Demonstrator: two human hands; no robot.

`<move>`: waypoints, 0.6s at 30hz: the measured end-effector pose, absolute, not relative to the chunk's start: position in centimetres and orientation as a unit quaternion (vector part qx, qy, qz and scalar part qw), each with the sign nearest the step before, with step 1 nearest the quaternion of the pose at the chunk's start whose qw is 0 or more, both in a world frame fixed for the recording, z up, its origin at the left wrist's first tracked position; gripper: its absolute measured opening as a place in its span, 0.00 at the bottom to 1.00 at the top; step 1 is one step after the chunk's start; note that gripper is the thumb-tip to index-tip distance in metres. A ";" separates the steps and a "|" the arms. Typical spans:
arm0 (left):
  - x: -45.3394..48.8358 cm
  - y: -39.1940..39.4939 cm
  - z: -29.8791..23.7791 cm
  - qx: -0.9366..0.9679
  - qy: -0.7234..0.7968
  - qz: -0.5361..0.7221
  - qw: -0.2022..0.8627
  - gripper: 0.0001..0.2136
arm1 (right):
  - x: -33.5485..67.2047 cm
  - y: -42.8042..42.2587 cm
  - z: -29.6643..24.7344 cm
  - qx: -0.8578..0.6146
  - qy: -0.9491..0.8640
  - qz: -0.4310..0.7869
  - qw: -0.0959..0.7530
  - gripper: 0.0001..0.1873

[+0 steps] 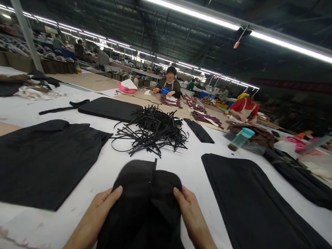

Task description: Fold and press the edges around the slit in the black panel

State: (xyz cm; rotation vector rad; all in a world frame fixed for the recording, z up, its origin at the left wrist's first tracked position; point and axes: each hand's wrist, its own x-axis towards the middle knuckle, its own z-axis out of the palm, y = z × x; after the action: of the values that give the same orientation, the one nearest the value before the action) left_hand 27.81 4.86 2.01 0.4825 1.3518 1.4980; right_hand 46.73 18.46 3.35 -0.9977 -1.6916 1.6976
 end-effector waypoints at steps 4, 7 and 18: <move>25.0 3.5 1.0 0.093 0.497 0.666 0.549 0.14 | 50.9 22.9 2.1 -0.432 -0.642 0.581 0.250 0.25; 23.2 2.7 0.6 -0.002 0.524 0.683 0.508 0.10 | 54.3 25.5 1.3 -0.515 -0.661 0.492 0.236 0.25; 20.5 3.5 -0.6 0.165 0.736 0.525 0.394 0.14 | 57.9 27.0 -1.9 -0.583 -0.703 0.378 0.152 0.19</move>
State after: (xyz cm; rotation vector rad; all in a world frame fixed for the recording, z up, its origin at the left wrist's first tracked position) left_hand 20.50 3.54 -0.59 0.4194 1.8671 1.3326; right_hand 57.88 27.00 -1.92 -1.6738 -2.0158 1.0851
